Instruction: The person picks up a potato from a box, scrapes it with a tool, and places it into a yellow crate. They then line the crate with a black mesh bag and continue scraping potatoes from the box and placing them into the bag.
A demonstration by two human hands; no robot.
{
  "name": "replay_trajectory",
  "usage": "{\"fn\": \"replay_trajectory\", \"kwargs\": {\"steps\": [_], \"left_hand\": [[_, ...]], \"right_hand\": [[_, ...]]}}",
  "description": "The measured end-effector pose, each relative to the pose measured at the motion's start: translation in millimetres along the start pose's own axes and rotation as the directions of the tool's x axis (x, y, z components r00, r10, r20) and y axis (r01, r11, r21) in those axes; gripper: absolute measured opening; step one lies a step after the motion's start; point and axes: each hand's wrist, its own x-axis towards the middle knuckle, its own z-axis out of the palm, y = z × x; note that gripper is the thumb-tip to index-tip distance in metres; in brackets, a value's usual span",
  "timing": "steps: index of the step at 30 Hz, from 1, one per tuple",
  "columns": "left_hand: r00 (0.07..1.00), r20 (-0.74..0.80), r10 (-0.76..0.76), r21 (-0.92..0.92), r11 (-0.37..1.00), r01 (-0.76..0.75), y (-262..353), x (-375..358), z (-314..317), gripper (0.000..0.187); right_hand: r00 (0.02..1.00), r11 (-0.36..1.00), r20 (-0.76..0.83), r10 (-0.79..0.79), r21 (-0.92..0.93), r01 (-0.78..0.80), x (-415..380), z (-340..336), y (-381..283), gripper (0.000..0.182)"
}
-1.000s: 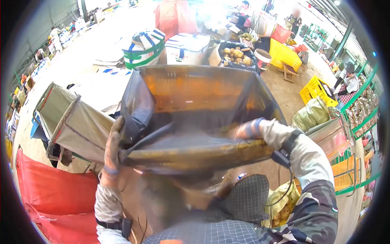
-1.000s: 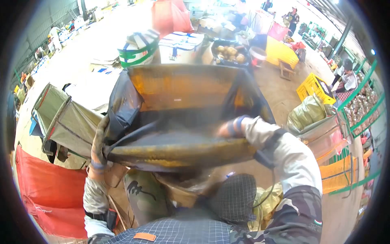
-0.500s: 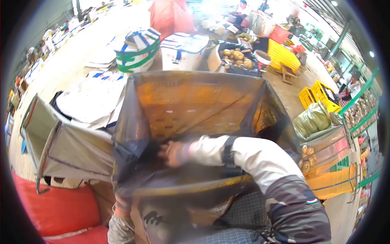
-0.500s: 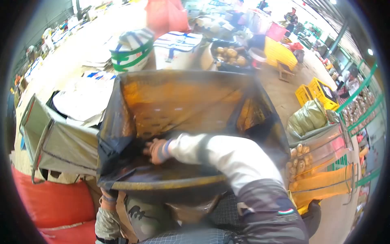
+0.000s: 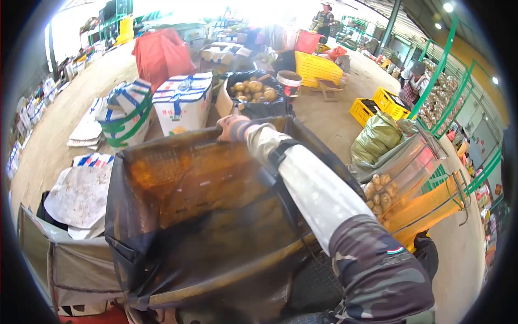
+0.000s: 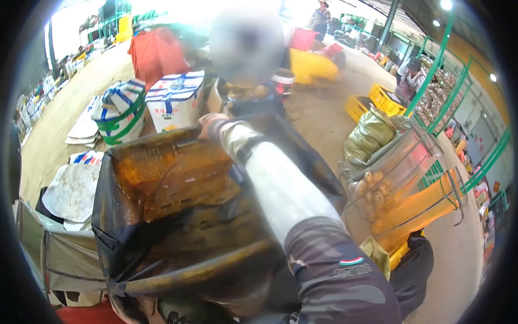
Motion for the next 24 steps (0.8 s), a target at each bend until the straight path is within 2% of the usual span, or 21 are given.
{"fn": "replay_trajectory", "kwargs": {"steps": [1, 2, 4, 5, 6, 7, 8, 9, 10, 11, 12, 13, 14, 16, 17, 18, 20, 21, 22, 23, 24], "left_hand": [[0.984, 0.127, -0.125, 0.122, 0.986, 0.110, 38, -11, 11, 0.034], [0.934, 0.294, -0.204, 0.095, 0.978, 0.184, 58, -14, 24, 0.035], [0.722, 0.596, -0.352, 0.112, 0.927, 0.359, 95, -21, 51, 0.036], [0.753, 0.617, -0.230, 0.281, 0.958, 0.063, 109, -23, 79, 0.041], [0.737, 0.666, -0.114, 0.413, 0.879, -0.237, 118, -21, 108, 0.046], [0.722, 0.675, -0.150, 0.359, 0.922, -0.144, 123, -19, 124, 0.046], [0.703, 0.685, -0.193, 0.308, 0.950, -0.040, 129, -19, 137, 0.047], [0.791, 0.598, -0.129, 0.371, 0.920, -0.131, 135, -18, 156, 0.042], [0.755, 0.618, -0.219, 0.322, 0.947, 0.011, 145, -8, 171, 0.039], [0.772, 0.619, -0.146, 0.253, 0.967, -0.019, 126, -1, 168, 0.034], [0.806, 0.555, -0.204, 0.244, 0.967, 0.077, 126, -1, 175, 0.030], [0.795, 0.574, -0.195, 0.213, 0.973, 0.085, 131, 6, 184, 0.029], [0.786, 0.592, -0.178, 0.177, 0.980, 0.088, 136, 15, 195, 0.029], [0.797, 0.598, -0.086, 0.178, 0.984, -0.028, 133, 26, 217, 0.029], [0.799, 0.600, -0.043, 0.182, 0.980, -0.084, 129, 30, 226, 0.028], [0.778, 0.623, -0.082, 0.179, 0.983, -0.040, 125, 32, 236, 0.028], [0.731, 0.663, -0.162, 0.184, 0.982, 0.051, 120, 33, 256, 0.028], [0.726, 0.664, -0.180, 0.181, 0.980, 0.078, 121, 29, 268, 0.029], [0.697, 0.702, -0.143, 0.161, 0.986, 0.039, 112, 32, 275, 0.029], [0.666, 0.738, -0.109, 0.141, 0.990, 0.005, 99, 33, 282, 0.029], [0.632, 0.771, -0.081, 0.121, 0.992, -0.021, 92, 32, 288, 0.029]], "right_hand": [[1.000, 1.000, 0.021, 0.016, 0.009, -0.016, 5, 3, 9, 0.064], [1.000, 1.000, -0.008, -0.012, -0.025, 0.012, 1, -12, 13, 0.065], [0.997, 0.995, -0.035, -0.071, -0.073, 0.068, -16, -31, 15, 0.068], [0.967, 0.987, -0.222, -0.127, -0.125, 0.101, -17, -30, 26, 0.067], [0.996, 0.998, -0.087, -0.027, -0.066, 0.021, -46, -70, 28, 0.066], [0.967, 0.992, -0.254, 0.000, -0.125, -0.033, -69, -87, 40, 0.064], [0.975, 0.996, -0.209, 0.079, -0.032, -0.087, -104, -121, 49, 0.061], [0.946, 0.974, -0.319, 0.064, -0.186, -0.129, -102, -128, 73, 0.060], [0.958, 0.970, -0.251, 0.136, -0.161, -0.180, -109, -145, 108, 0.061], [0.962, 0.962, -0.181, 0.206, -0.143, -0.233, -128, -170, 131, 0.063], [0.980, 0.742, -0.173, 0.097, -0.644, -0.187, -139, -175, 169, 0.062], [0.918, 0.817, -0.311, 0.246, -0.444, -0.369, -168, -185, 174, 0.061], [0.815, 0.830, -0.413, 0.407, -0.207, -0.519, -197, -199, 177, 0.063], [0.802, 0.723, -0.403, 0.440, -0.372, -0.583, -192, -183, 271, 0.060], [0.787, 0.736, -0.448, 0.424, -0.336, -0.588, -210, -174, 274, 0.061], [0.768, 0.749, -0.494, 0.408, -0.300, -0.590, -230, -163, 272, 0.063], [0.733, 0.716, -0.436, 0.522, -0.243, -0.655, -258, -142, 294, 0.063], [0.774, 0.689, -0.281, 0.567, -0.352, -0.633, -272, -133, 303, 0.059], [0.785, 0.668, -0.118, 0.608, -0.458, -0.587, -286, -125, 320, 0.055], [0.517, 0.508, -0.284, 0.807, -0.112, -0.854, -292, -95, 366, 0.042], [0.654, 0.584, -0.185, 0.733, -0.322, -0.746, -310, -66, 406, 0.038]]}}
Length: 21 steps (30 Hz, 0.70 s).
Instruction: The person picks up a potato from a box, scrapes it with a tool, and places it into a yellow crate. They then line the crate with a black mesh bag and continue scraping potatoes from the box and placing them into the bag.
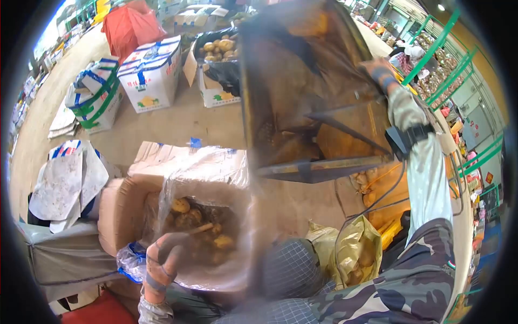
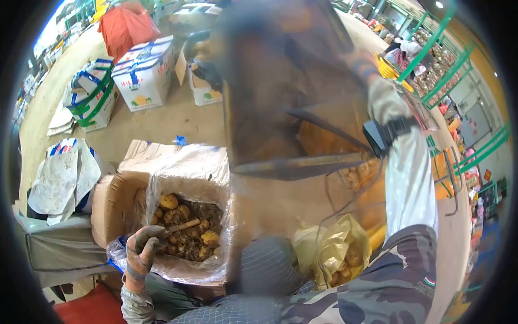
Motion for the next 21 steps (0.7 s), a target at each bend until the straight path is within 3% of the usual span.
{"fn": "replay_trajectory", "kwargs": {"steps": [1, 2, 3, 5, 8, 10, 12, 14, 16, 17, 18, 19, 20, 21], "left_hand": [[0.995, 0.010, -0.096, -0.048, 0.994, 0.097, 2, 7, 6, 0.029], [0.978, -0.001, -0.209, -0.123, 0.970, 0.208, -1, 13, 12, 0.029], [0.975, 0.011, -0.223, -0.096, 0.970, 0.223, -4, 21, 14, 0.030], [0.975, 0.009, -0.224, -0.031, 0.974, 0.224, -24, 32, 13, 0.031], [0.936, -0.121, -0.332, -0.001, 0.943, 0.334, -32, 28, 9, 0.025], [0.889, -0.192, -0.415, -0.144, 0.908, 0.393, -54, 21, 0, 0.027], [0.865, -0.257, -0.430, -0.101, 0.903, 0.419, -71, 16, -15, 0.028], [0.824, -0.246, -0.511, -0.076, 0.857, 0.509, -88, 17, -23, 0.029], [0.796, -0.204, -0.570, 0.007, 0.812, 0.584, -104, 22, -27, 0.029], [0.814, -0.138, -0.564, 0.262, 0.772, 0.579, -121, 23, -30, 0.034], [0.790, -0.108, -0.604, 0.457, 0.675, 0.579, -134, 26, -24, 0.037], [0.763, -0.082, -0.641, 0.634, 0.557, 0.536, -146, 34, -15, 0.040], [0.738, -0.066, -0.672, 0.785, 0.422, 0.454, -159, 41, -6, 0.044], [0.726, -0.025, -0.688, 0.875, 0.335, 0.348, -175, 45, 5, 0.047]], "right_hand": [[0.983, 0.969, 0.049, -0.177, -0.165, 0.183, 12, 44, 27, 0.035], [0.999, 0.999, 0.010, -0.050, 0.011, 0.050, 12, 92, 43, 0.034], [0.997, 0.978, -0.030, 0.077, 0.198, -0.069, 8, 136, 56, 0.034], [0.993, 0.950, 0.117, 0.010, 0.310, -0.046, -4, 211, 60, 0.042], [0.938, 0.720, 0.346, 0.012, 0.648, -0.248, -56, 281, 21, 0.045], [0.948, 0.837, 0.263, 0.182, 0.465, -0.289, -58, 375, 6, 0.055], [0.929, 0.967, 0.369, 0.045, 0.217, -0.133, -58, 490, -2, 0.070], [0.884, 0.907, 0.416, 0.216, 0.250, -0.339, -107, 481, -17, 0.071], [0.856, 0.918, 0.413, 0.311, 0.103, -0.383, -118, 504, -18, 0.070], [0.949, 0.927, 0.169, 0.265, 0.226, -0.299, -107, 581, 7, 0.071], [0.884, 0.898, 0.414, 0.218, 0.269, -0.347, -102, 520, -7, 0.072], [0.894, 0.935, 0.368, 0.255, 0.143, -0.326, -109, 448, -40, 0.064], [0.986, 0.942, 0.123, 0.113, 0.304, -0.146, -111, 436, -55, 0.057], [0.988, 0.911, -0.154, -0.007, 0.406, 0.069, -113, 427, -65, 0.050]]}}
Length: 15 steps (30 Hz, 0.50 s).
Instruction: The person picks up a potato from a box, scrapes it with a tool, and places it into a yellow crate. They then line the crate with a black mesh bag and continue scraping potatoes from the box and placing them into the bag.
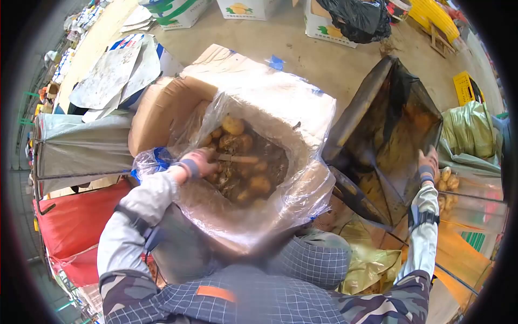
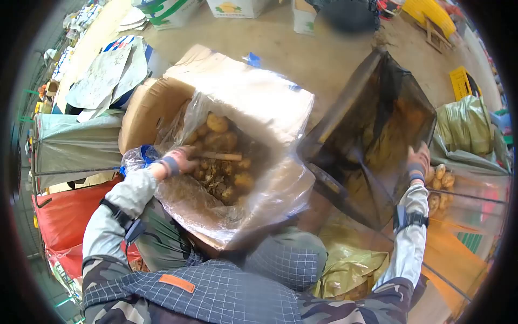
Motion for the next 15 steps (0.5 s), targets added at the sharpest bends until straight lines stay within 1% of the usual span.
{"fn": "replay_trajectory", "kwargs": {"steps": [1, 2, 3, 4, 5, 6, 7, 9, 10, 12, 14, 15], "left_hand": [[0.999, 0.041, 0.020, 0.159, 0.987, -0.026, 5, 14, 16, 0.051], [0.996, 0.085, 0.034, 0.312, 0.948, -0.059, 5, 27, 36, 0.055], [0.998, 0.048, 0.049, 0.390, 0.919, -0.064, -2, 42, 64, 0.055], [0.997, 0.010, 0.071, 0.466, 0.882, -0.067, -11, 60, 94, 0.056], [0.995, -0.032, 0.097, 0.538, 0.841, -0.065, -15, 70, 107, 0.056], [0.992, 0.099, -0.083, 0.471, 0.882, 0.027, 16, 67, 81, 0.070], [0.990, 0.091, -0.109, 0.444, 0.894, 0.057, 14, 74, 86, 0.071], [0.984, 0.090, -0.156, 0.390, 0.914, 0.110, 8, 83, 103, 0.073], [0.986, 0.059, -0.154, 0.314, 0.941, 0.129, 13, 73, 96, 0.073], [0.971, 0.222, -0.092, 0.369, 0.929, 0.004, -4, 83, 105, 0.054], [0.978, 0.203, -0.049, 0.269, 0.963, -0.007, -10, 87, 100, 0.046], [0.993, 0.103, -0.050, 0.119, 0.992, 0.038, -5, 84, 97, 0.046]], "right_hand": [[0.993, 0.980, 0.036, -0.113, 0.166, 0.105, -9, -41, -47, 0.046], [0.972, 0.923, 0.052, -0.229, 0.329, 0.199, -27, -90, -106, 0.041], [0.935, 0.779, 0.148, -0.323, 0.603, 0.173, -47, -110, -140, 0.037], [0.848, 0.679, 0.280, -0.450, 0.724, 0.122, -72, -139, -174, 0.039], [0.736, 0.700, 0.438, -0.516, 0.711, 0.068, -97, -137, -190, 0.045], [0.661, 0.752, 0.512, -0.548, 0.647, 0.122, -123, -138, -206, 0.047], [0.582, 0.793, 0.586, -0.564, 0.582, 0.182, -147, -133, -213, 0.049], [0.605, 0.876, 0.644, -0.468, 0.431, 0.218, -194, -91, -197, 0.048], [0.625, 0.877, 0.634, -0.455, 0.441, 0.191, -207, -86, -184, 0.046], [0.668, 0.868, 0.599, -0.442, 0.474, 0.149, -220, -85, -170, 0.042], [0.484, 0.949, 0.817, -0.313, 0.291, 0.122, -218, -115, -169, 0.044], [0.387, 0.974, 0.895, -0.223, 0.187, 0.128, -213, -130, -166, 0.045]]}}
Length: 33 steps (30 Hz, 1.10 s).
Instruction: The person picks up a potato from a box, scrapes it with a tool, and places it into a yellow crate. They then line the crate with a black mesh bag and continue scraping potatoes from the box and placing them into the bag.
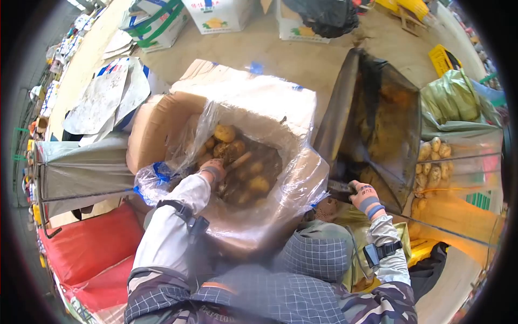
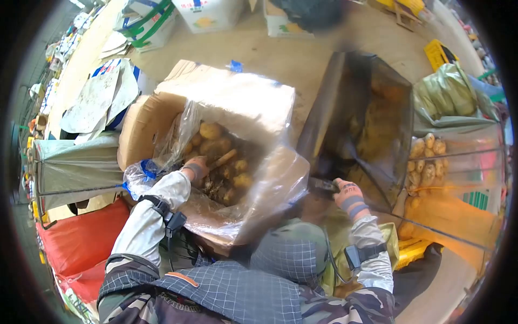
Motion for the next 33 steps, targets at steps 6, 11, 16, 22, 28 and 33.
{"fn": "replay_trajectory", "kwargs": {"steps": [6, 11, 16, 22, 28, 33], "left_hand": [[0.987, 0.095, 0.129, -0.032, 0.991, -0.126, 6, -31, -28, 0.047], [0.786, -0.270, 0.556, -0.407, 0.674, -0.617, 28, -130, -102, 0.030], [0.600, -0.405, 0.690, -0.524, 0.362, -0.771, 30, -232, -174, 0.025], [0.838, -0.394, 0.377, -0.858, 0.176, -0.483, 29, -153, -115, 0.038], [0.816, 0.207, 0.541, 0.059, 0.825, -0.562, 133, -79, -37, 0.041], [0.791, -0.044, 0.610, 0.096, 0.791, -0.605, 148, -46, 24, 0.038]], "right_hand": [[0.716, 0.937, -0.610, -0.341, -0.154, 0.314, -52, -58, -30, 0.050], [0.565, 0.698, -0.473, -0.676, -0.166, 0.696, -131, -130, -197, 0.052], [0.722, 0.712, -0.052, -0.690, -0.232, 0.663, -134, -103, -271, 0.056], [0.930, 0.946, -0.175, -0.324, -0.083, 0.314, -148, -90, -260, 0.059], [0.601, 0.845, -0.750, -0.275, 0.109, 0.523, -127, -63, -240, 0.054], [0.497, 0.738, -0.807, -0.319, 0.118, 0.664, -122, -62, -242, 0.054]]}}
